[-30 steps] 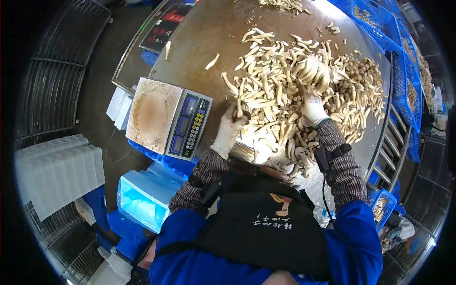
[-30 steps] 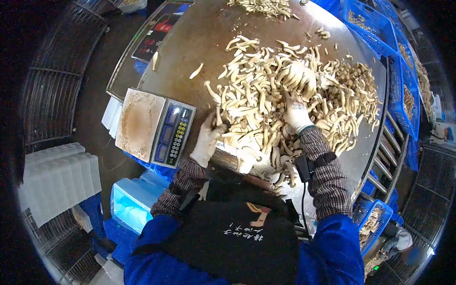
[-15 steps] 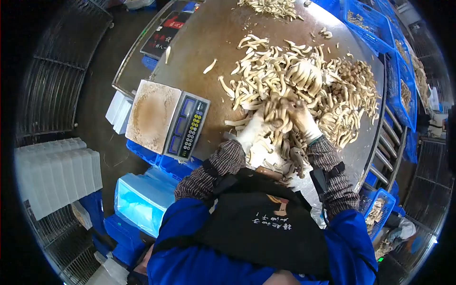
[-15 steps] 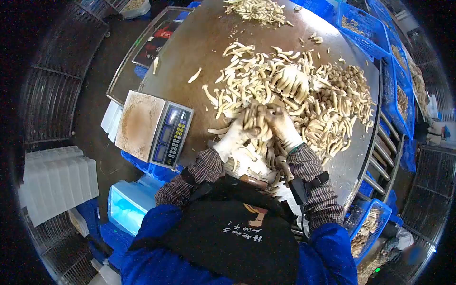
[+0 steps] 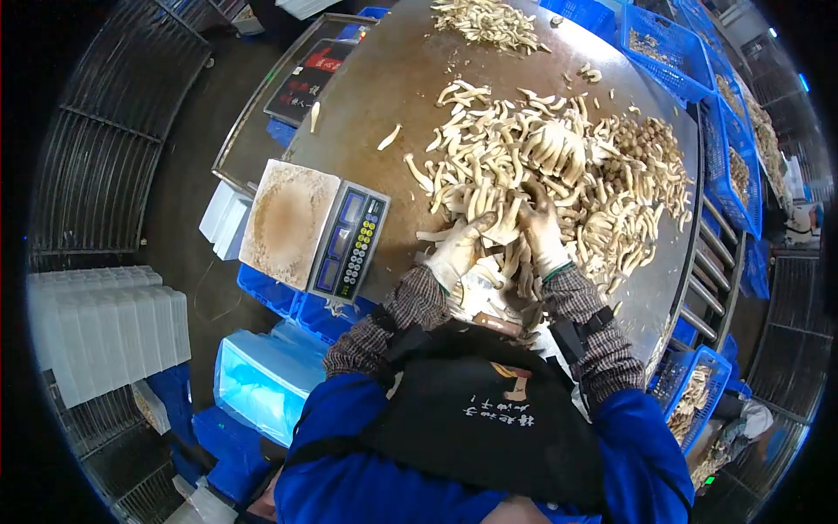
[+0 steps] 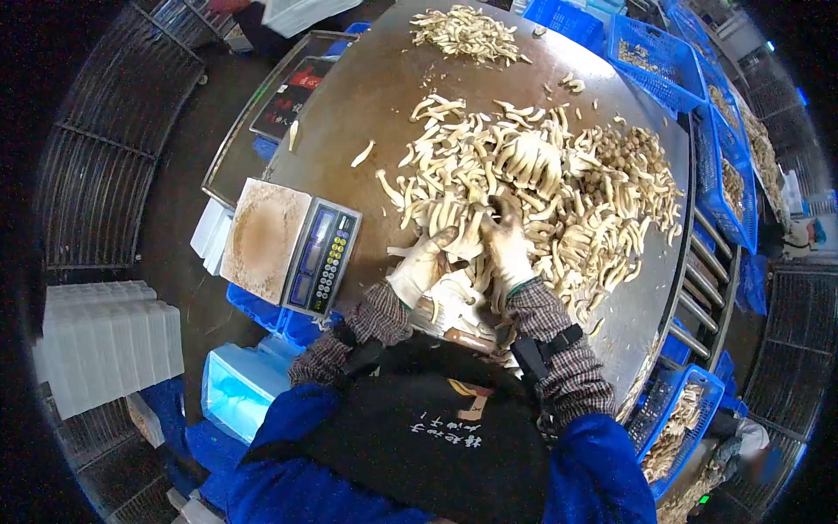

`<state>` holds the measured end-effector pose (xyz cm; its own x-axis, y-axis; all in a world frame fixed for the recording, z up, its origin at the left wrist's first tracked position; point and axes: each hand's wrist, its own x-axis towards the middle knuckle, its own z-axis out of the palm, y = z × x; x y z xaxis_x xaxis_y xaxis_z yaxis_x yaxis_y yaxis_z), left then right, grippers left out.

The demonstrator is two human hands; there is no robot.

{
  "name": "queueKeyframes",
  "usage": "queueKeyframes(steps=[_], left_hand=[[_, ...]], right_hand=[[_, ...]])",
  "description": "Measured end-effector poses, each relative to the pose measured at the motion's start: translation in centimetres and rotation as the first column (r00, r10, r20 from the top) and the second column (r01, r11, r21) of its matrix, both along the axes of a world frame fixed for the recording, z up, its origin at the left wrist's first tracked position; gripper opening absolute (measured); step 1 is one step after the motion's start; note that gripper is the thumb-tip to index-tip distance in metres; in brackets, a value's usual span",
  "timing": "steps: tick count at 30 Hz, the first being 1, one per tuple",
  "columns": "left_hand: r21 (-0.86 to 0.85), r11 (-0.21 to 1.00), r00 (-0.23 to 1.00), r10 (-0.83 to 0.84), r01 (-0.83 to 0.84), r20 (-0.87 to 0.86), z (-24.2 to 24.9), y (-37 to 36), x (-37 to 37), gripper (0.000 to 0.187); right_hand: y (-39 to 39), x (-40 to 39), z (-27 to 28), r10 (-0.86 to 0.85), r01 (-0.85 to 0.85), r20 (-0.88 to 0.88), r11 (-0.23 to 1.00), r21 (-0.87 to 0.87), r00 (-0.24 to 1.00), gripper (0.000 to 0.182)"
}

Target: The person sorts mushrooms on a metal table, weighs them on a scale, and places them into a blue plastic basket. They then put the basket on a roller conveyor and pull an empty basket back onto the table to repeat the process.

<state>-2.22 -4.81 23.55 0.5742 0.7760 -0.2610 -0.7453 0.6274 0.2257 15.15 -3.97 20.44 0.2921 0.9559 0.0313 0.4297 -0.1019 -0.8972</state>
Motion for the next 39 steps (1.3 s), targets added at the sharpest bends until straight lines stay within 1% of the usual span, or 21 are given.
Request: queueKeyframes(steps=[1, 3, 4, 5, 8, 11, 12, 15, 19, 22, 23, 26, 27, 28, 29, 33, 34, 35, 36, 38, 39], left_hand=[[0.058, 0.997, 0.994, 0.048, -0.043, -0.094, -1.3, 0.3, 0.3, 0.051], [0.057, 0.998, 0.964, 0.053, -0.040, -0.259, -4.3, 0.5, 0.6, 0.047], [0.051, 0.998, 0.907, 0.055, -0.037, -0.417, -5.0, 0.5, 0.8, 0.044], [0.156, 0.979, 0.886, 0.189, -0.135, -0.422, -4.5, -0.2, 1.2, 0.037], [0.186, 0.955, 0.815, 0.293, -0.230, -0.500, -5.6, 0.1, 1.1, 0.031], [-0.041, 0.951, 0.944, 0.299, -0.307, -0.140, -1.3, 0.6, 0.5, 0.034], [-0.039, 0.964, 0.963, 0.262, -0.264, -0.061, -1.6, 0.7, 0.0, 0.038], [0.232, 0.944, 0.838, 0.318, -0.236, -0.443, -3.1, -0.2, 0.9, 0.033], [0.009, 0.964, 0.904, 0.251, -0.265, -0.345, -1.2, 0.8, -1.0, 0.030], [0.197, 0.959, 0.881, 0.267, -0.204, -0.390, -3.9, 0.4, 0.1, 0.035], [0.272, 0.953, 0.885, 0.236, -0.131, -0.401, -3.2, -0.5, 0.3, 0.039], [0.147, 0.971, 0.855, 0.235, -0.187, -0.463, -2.4, -0.2, 0.4, 0.040], [0.045, 0.971, 0.876, 0.232, -0.235, -0.422, -2.6, 0.5, 0.4, 0.042], [-0.065, 0.959, 0.895, 0.232, -0.276, -0.381, -2.8, 1.1, 0.3, 0.044], [-0.104, 0.965, 0.938, 0.205, -0.242, -0.280, -3.1, 1.4, -0.1, 0.046], [0.017, 0.952, 0.952, 0.305, -0.305, 0.018, -3.2, 1.2, 0.4, 0.046], [0.009, 0.990, 0.989, 0.140, -0.140, 0.038, -3.1, 0.8, -0.3, 0.043], [0.034, 0.982, 0.977, 0.189, -0.186, -0.098, -2.8, 0.4, 0.1, 0.043], [0.067, 0.971, 0.944, 0.239, -0.229, -0.230, -2.6, 0.1, 0.5, 0.043], [0.052, 0.972, 0.962, 0.235, -0.230, -0.137, -3.5, 0.6, -0.1, 0.041], [0.037, 0.973, 0.972, 0.231, -0.230, -0.045, -4.0, 0.8, -0.5, 0.040]], right_hand=[[-0.3, -2.1, 6.0, -0.136, 0.099, -0.229, 0.981, -0.166, 0.964, 0.051], [-1.3, -2.3, 3.9, -0.013, 0.037, -0.278, 0.996, 0.081, 0.960, 0.048], [-2.2, -4.3, 6.9, 0.057, -0.039, -0.631, 0.998, 0.043, 0.774, 0.047], [-2.4, -4.6, 6.8, 0.075, -0.076, 0.019, 0.995, 0.060, 0.997, 0.039], [-2.9, -4.1, 4.2, -0.010, -0.071, -0.412, 0.981, -0.181, 0.911, 0.030], [-3.9, -4.1, 3.4, 0.015, -0.008, -0.344, 1.000, 0.021, 0.939, 0.019], [-3.5, -4.1, 4.0, -0.225, 0.123, -0.621, 0.971, -0.204, 0.751, 0.022], [-3.1, -4.6, 4.4, -0.131, 0.034, -0.528, 0.981, -0.189, 0.839, 0.028], [-3.5, -3.2, 3.4, -0.110, 0.008, -0.575, 0.984, -0.178, 0.811, 0.022], [-3.1, -3.2, 3.9, -0.084, -0.038, -0.548, 0.978, -0.207, 0.832, 0.030], [-2.4, -2.4, 2.3, 0.210, -0.223, 0.291, 0.975, 0.012, 0.933, 0.037], [-2.9, -1.4, -0.7, 0.329, -0.489, 0.830, 0.869, -0.079, 0.450, 0.061], [-3.6, -2.0, -1.7, 0.393, -0.384, 0.339, 0.918, -0.097, 0.855, 0.064], [-3.9, -1.9, -2.3, 0.367, -0.360, 0.023, 0.922, -0.145, 0.930, 0.066], [-4.1, -1.8, -2.9, 0.251, -0.310, -0.281, 0.931, -0.191, 0.926, 0.068], [-2.0, 0.0, -1.0, -0.015, -0.255, -0.568, 0.884, -0.393, 0.823, 0.059], [-1.4, -0.5, 0.4, -0.153, -0.208, -0.668, 0.880, -0.428, 0.728, 0.056], [-1.9, -0.5, -2.3, 0.144, -0.205, -0.306, 0.962, -0.178, 0.941, 0.048], [-2.1, -0.1, -2.5, 0.385, -0.373, 0.054, 0.915, -0.152, 0.921, 0.041], [-2.3, 0.5, -2.2, 0.380, -0.563, 0.817, 0.822, -0.082, 0.435, 0.030], [-2.4, 0.1, -2.3, 0.333, -0.323, 0.197, 0.943, -0.078, 0.922, 0.028]])
